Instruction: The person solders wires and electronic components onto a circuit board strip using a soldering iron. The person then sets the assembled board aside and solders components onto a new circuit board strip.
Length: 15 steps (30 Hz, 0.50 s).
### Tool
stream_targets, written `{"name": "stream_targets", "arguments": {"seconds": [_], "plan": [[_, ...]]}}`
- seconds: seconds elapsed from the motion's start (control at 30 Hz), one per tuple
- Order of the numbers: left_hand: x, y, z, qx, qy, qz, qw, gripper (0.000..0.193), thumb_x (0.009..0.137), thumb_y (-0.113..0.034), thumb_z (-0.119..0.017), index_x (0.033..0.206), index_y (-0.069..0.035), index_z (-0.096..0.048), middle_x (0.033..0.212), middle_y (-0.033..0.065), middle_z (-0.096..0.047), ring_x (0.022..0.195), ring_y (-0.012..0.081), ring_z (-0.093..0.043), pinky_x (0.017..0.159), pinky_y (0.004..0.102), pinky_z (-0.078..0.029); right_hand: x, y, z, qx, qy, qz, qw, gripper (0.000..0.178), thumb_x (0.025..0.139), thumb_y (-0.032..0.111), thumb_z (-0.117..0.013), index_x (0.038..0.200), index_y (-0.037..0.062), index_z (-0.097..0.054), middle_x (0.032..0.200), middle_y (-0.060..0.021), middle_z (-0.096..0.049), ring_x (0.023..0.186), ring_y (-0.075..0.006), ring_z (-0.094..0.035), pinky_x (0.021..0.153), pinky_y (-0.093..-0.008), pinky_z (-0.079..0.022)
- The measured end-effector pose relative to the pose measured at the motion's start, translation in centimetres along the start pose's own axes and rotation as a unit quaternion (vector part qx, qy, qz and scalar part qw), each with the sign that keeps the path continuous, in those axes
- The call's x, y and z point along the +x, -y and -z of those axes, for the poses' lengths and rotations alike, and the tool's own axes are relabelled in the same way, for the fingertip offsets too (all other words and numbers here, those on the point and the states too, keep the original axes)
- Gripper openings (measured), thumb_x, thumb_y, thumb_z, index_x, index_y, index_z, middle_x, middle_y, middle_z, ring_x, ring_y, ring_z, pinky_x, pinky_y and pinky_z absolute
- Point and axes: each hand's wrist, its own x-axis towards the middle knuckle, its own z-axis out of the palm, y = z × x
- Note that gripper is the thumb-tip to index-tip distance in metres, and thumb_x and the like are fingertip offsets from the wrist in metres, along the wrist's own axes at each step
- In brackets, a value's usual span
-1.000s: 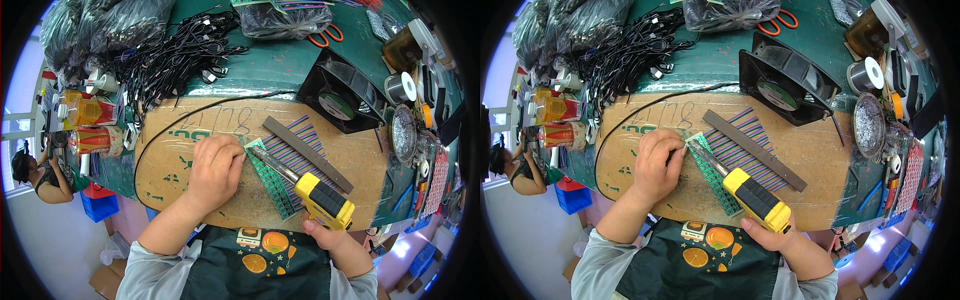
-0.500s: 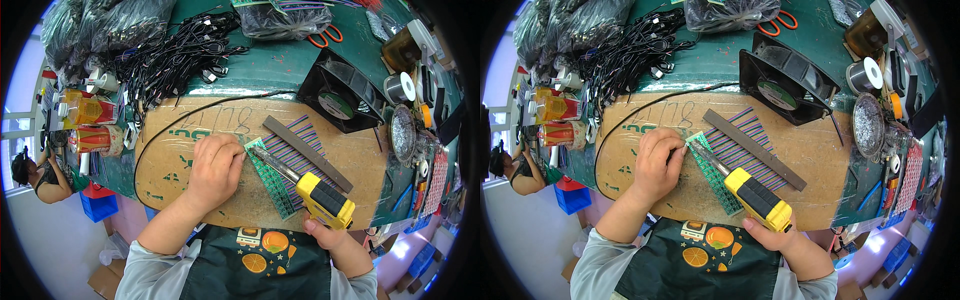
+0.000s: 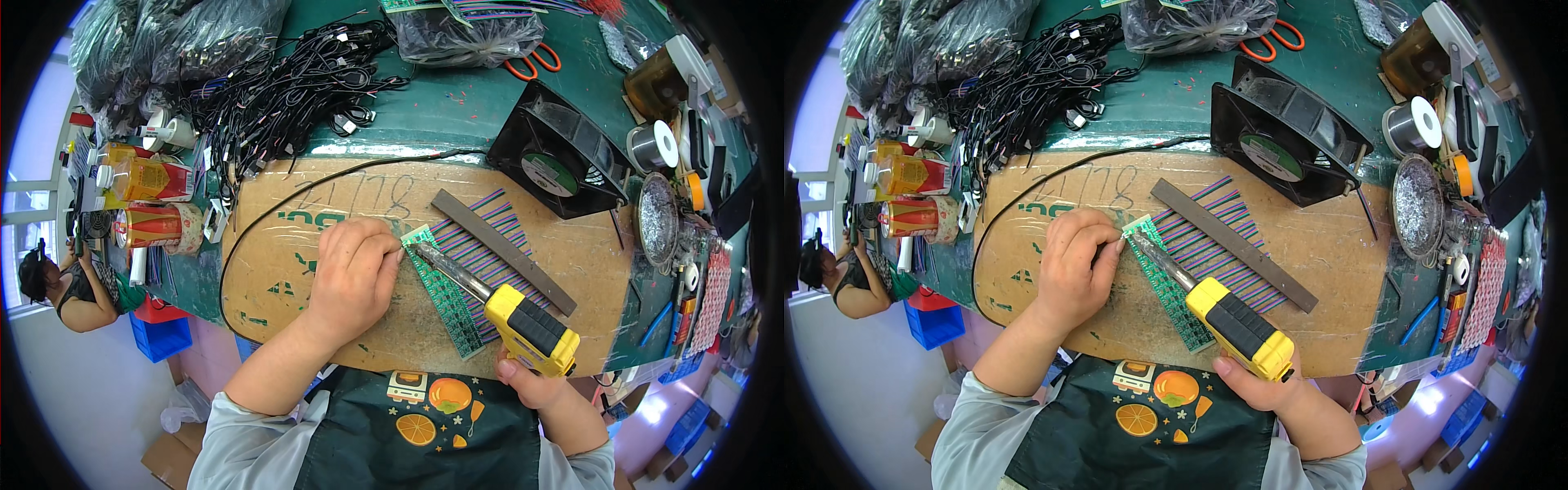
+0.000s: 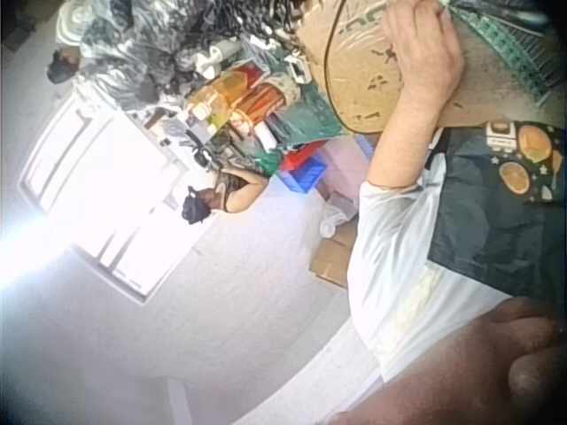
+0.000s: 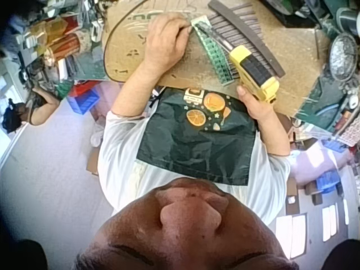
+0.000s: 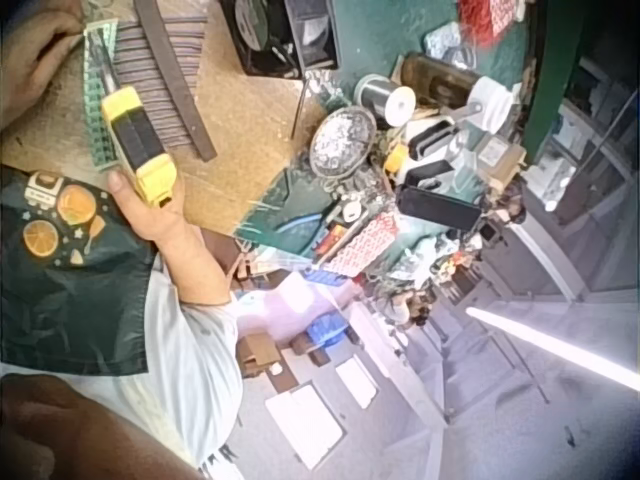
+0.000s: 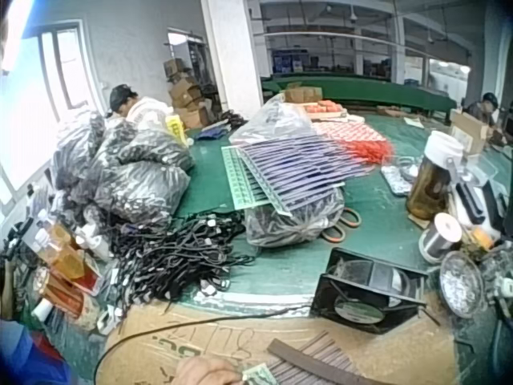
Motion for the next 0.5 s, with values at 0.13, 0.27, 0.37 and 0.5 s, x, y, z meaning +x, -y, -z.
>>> {"name": "stream_targets", "arguments": {"seconds": [0.13,0.27,0.37,0.5], "plan": [[0.0,0.0,0.0,0.0,-0.002,-0.001,1.0,0.017,0.076,0.001,-0.072,0.089,-0.004,-0.062,0.095,0.0099,-0.062,0.091,0.0294,-0.06,0.082,0.0393,-0.045,0.0,-1.1,0.4,-0.07,0.03,0.053,0.996,0.049,0.087,0.013,-0.069,0.129,-0.0023,-0.051,0.074,-0.0074,-0.058,0.058,-0.0128,-0.054,0.051,-0.0268,-0.046],[-0.1,0.1,0.0,0.001,-0.006,-0.004,1.0,0.017,0.076,0.001,-0.072,0.089,-0.004,-0.062,0.095,0.0097,-0.062,0.091,0.0292,-0.06,0.082,0.0392,-0.045,-0.1,-0.4,0.1,-0.049,0.014,0.02,0.998,0.041,0.085,0.009,-0.071,0.122,-0.0005,-0.057,0.082,-0.0065,-0.062,0.068,-0.0145,-0.058,0.06,-0.0288,-0.048],[0.0,0.0,0.0,0.002,-0.005,0.0,1.0,0.017,0.076,0.001,-0.072,0.089,-0.004,-0.063,0.095,0.0095,-0.062,0.091,0.0291,-0.06,0.082,0.0393,-0.045,0.1,-0.6,0.1,-0.038,0.011,0.02,0.999,0.041,0.084,0.009,-0.071,0.121,-0.0009,-0.057,0.082,-0.0066,-0.062,0.068,-0.0145,-0.058,0.061,-0.0287,-0.048],[0.0,0.1,-0.1,0.0,-0.008,-0.004,1.0,0.017,0.076,0.001,-0.072,0.089,-0.004,-0.063,0.095,0.0095,-0.062,0.09,0.0289,-0.06,0.082,0.0393,-0.045,-0.1,0.0,0.0,-0.007,-0.005,-0.017,1.0,0.035,0.082,0.003,-0.072,0.116,0.0011,-0.063,0.09,-0.0052,-0.065,0.078,-0.0153,-0.062,0.069,-0.0301,-0.05]]}}
